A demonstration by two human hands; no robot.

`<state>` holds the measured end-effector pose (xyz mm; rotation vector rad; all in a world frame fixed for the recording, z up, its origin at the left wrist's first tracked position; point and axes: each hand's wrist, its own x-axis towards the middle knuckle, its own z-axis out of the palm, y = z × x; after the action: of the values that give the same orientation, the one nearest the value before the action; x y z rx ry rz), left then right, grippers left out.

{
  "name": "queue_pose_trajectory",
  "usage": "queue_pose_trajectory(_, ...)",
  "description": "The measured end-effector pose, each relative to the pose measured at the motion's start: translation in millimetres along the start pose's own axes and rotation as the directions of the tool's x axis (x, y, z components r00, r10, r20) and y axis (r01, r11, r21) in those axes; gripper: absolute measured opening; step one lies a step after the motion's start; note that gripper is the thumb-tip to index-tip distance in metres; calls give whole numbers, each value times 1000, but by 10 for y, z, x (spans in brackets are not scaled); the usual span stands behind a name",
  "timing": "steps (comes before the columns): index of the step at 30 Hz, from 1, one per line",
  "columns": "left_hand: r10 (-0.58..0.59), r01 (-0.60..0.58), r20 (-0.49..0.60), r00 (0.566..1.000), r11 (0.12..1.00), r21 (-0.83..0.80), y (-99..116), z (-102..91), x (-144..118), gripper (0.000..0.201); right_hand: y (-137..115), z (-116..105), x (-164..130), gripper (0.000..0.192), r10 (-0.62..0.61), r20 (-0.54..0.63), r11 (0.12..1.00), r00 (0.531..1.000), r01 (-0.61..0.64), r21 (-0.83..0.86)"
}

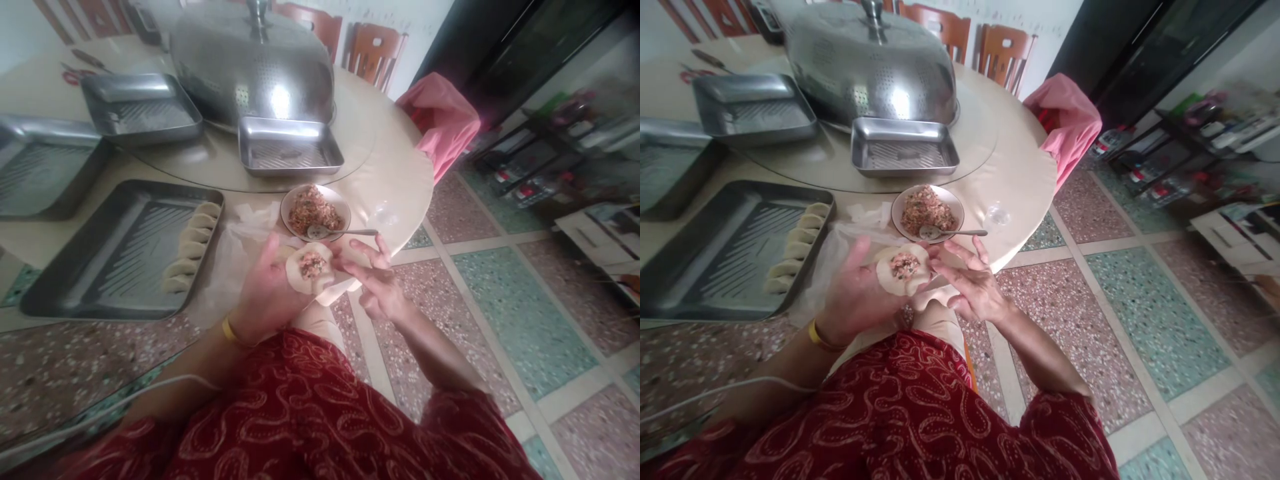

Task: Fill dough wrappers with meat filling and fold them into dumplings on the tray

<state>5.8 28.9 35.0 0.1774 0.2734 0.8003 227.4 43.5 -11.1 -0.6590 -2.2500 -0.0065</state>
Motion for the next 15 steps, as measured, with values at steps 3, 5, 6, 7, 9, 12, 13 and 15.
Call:
queue_pose_trajectory(3, 4, -5, -10, 1000, 1000, -9, 1, 2, 0, 75, -3, 8, -54, 57, 13, -19, 1000, 1000, -13, -3)
queue_pose_trajectory(5, 2, -2, 10, 1000, 1000, -11, 0, -9, 3, 75, 0, 18, -72, 59, 32, 28, 999, 999, -32, -3)
queue_pose_trajectory(6, 0, 0, 29, 1000, 1000, -9, 0, -18, 5, 76, 3, 22, -76, 60, 29, 48, 1000, 998, -29, -9)
queue_pose_trajectory(7, 0, 0, 50, 999, 1000, -8, 1, -27, 7, 77, 6, 24, -77, 60, 18, 50, 1000, 999, -17, -19)
queue_pose_trajectory(9, -9, 10, 84, 996, 1000, -13, 2, -43, 9, 77, 10, 17, -73, 60, 0, 10, 999, 1000, 1, -52)
queue_pose_trajectory(12, -35, 39, 109, 993, 999, -38, 5, -49, 10, 74, 4, 2, -57, 59, 24, -31, 995, 999, -27, -97)
queue_pose_trajectory(13, -42, 47, 112, 993, 998, -43, 6, -45, 10, 75, 0, 2, -54, 59, 33, -22, 994, 999, -35, -106)
queue_pose_trajectory(15, -41, 46, 106, 994, 998, -44, 12, -36, 10, 78, -9, 12, -59, 60, 30, -10, 994, 1000, -31, -103)
